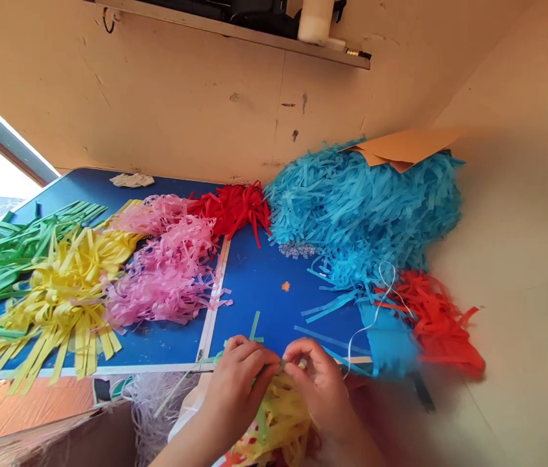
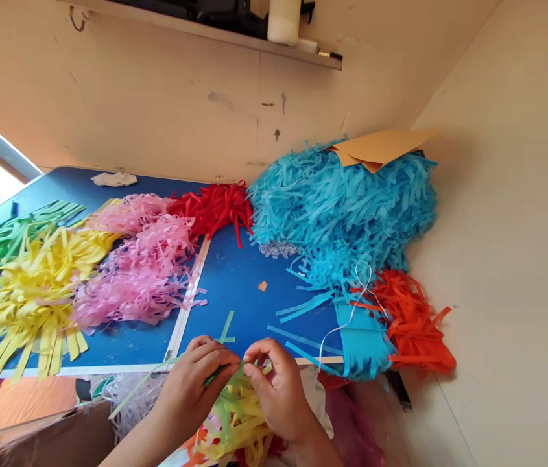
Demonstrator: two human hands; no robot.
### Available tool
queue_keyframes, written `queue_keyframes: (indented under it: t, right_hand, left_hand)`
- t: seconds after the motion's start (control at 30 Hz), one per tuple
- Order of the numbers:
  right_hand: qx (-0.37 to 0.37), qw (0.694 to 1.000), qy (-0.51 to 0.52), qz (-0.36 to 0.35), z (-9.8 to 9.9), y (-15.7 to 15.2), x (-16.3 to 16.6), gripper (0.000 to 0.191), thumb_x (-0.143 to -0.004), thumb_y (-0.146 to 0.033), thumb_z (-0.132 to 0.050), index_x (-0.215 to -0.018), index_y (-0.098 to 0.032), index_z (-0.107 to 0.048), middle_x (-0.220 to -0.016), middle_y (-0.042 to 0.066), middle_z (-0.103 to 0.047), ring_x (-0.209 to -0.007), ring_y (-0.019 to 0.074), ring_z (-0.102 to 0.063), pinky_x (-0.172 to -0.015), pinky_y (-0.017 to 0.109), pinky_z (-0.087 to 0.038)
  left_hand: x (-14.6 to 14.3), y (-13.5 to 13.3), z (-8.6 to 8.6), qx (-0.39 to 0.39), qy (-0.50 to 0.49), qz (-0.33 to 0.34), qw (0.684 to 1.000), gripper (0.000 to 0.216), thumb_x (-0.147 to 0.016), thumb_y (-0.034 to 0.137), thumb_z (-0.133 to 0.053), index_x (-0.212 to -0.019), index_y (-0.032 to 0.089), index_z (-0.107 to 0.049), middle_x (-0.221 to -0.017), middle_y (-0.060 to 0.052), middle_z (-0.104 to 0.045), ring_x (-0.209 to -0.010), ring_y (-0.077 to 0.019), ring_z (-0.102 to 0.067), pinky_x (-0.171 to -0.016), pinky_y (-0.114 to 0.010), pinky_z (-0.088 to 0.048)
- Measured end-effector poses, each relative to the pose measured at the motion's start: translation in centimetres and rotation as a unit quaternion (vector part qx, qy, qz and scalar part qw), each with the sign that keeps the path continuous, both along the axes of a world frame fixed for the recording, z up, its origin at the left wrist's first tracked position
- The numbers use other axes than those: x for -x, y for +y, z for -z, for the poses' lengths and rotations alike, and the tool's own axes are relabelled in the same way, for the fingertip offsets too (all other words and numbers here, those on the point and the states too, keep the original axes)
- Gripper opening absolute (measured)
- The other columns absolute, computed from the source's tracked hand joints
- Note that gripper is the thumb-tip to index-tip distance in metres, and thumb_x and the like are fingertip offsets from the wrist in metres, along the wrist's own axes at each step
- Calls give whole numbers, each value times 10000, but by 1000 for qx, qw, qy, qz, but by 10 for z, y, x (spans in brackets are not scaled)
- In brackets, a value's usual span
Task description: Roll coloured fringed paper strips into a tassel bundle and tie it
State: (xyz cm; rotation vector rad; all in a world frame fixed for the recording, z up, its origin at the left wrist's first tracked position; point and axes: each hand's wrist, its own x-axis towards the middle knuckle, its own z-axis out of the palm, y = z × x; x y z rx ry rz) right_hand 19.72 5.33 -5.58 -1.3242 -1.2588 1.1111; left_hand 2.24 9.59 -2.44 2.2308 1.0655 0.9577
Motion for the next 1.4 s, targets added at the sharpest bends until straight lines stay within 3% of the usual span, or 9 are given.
queue_keyframes:
  t: [0.13,0.27,0.4,0.63,0.77,0.9,1.07,1.23,1.4]
  right_hand:
    - [30,999,40,-22,3,-3,-3,104,-907,-297,-637,-991,-237,-630,-940,19,-637,-856,169,-607,-741,250,-489]
    - [44,996,68,-42,2,-6,-6,141,-889,-336,-675,-970,-232,-622,-907,15,-638,-825,169,-607,-737,260,-491]
    - [9,998,52,-23,1,-7,-9,101,-927,-328,-616,-952,-231,-606,-901,14,-615,-834,165,-600,-759,260,-492]
    - [-18,999,-23,-14,6,-12,-6,102,-911,-249,-592,-1009,-240,-622,-972,39,-637,-936,194,-613,-849,294,-501]
    - [13,999,19,-28,3,-5,-10,111,-872,-264,-668,-981,-243,-661,-908,19,-671,-828,177,-632,-748,264,-514]
    - [-44,998,-53,-13,-3,-2,-14,51,-867,-229,-688,-836,-254,-719,-808,-1,-702,-760,168,-653,-713,254,-509]
    - [-67,992,-110,7,-14,-6,-14,93,-877,-232,-670,-830,-273,-738,-787,0,-729,-736,181,-679,-684,265,-529]
    - [-75,988,-132,39,-21,-6,-12,109,-888,-274,-659,-821,-269,-745,-788,12,-745,-725,194,-696,-667,276,-542]
    - [-101,985,-134,49,-18,-8,-11,102,-881,-216,-671,-854,-281,-745,-820,-8,-757,-744,182,-707,-689,261,-548]
  left_hand:
    - [3,-1,5,43,-27,-14,999,60,-891,249,-657,-947,231,-645,-715,15,-721,-752,-182,-623,-655,-251,-484]
    - [5,1,3,65,-45,41,996,71,-900,294,-656,-933,235,-677,-743,-5,-735,-757,-176,-636,-666,-250,-502]
    - [6,2,-3,70,-29,55,996,117,-904,315,-646,-963,221,-682,-839,-40,-754,-759,-181,-647,-730,-303,-491]
    - [2,4,-3,37,-5,53,998,138,-924,191,-578,-820,210,-667,-716,-5,-720,-653,-149,-633,-751,-333,-432]
    - [3,4,-7,27,-8,60,998,126,-936,194,-572,-835,210,-646,-722,10,-703,-660,-143,-631,-768,-328,-436]
    - [4,3,-16,54,30,78,995,119,-885,209,-642,-1002,234,-645,-888,-12,-722,-845,-182,-669,-976,-411,-407]
    - [0,4,-15,28,23,55,998,99,-902,212,-617,-810,236,-647,-744,16,-714,-740,-161,-669,-1055,-458,-368]
    - [-3,4,-10,-38,-3,36,999,117,-917,192,-591,-900,263,-683,-875,-4,-764,-803,-156,-693,-1050,-421,-374]
    - [-9,1,-9,-87,-15,27,996,148,-905,133,-599,-888,260,-671,-840,28,-764,-727,-125,-693,-1075,-405,-342]
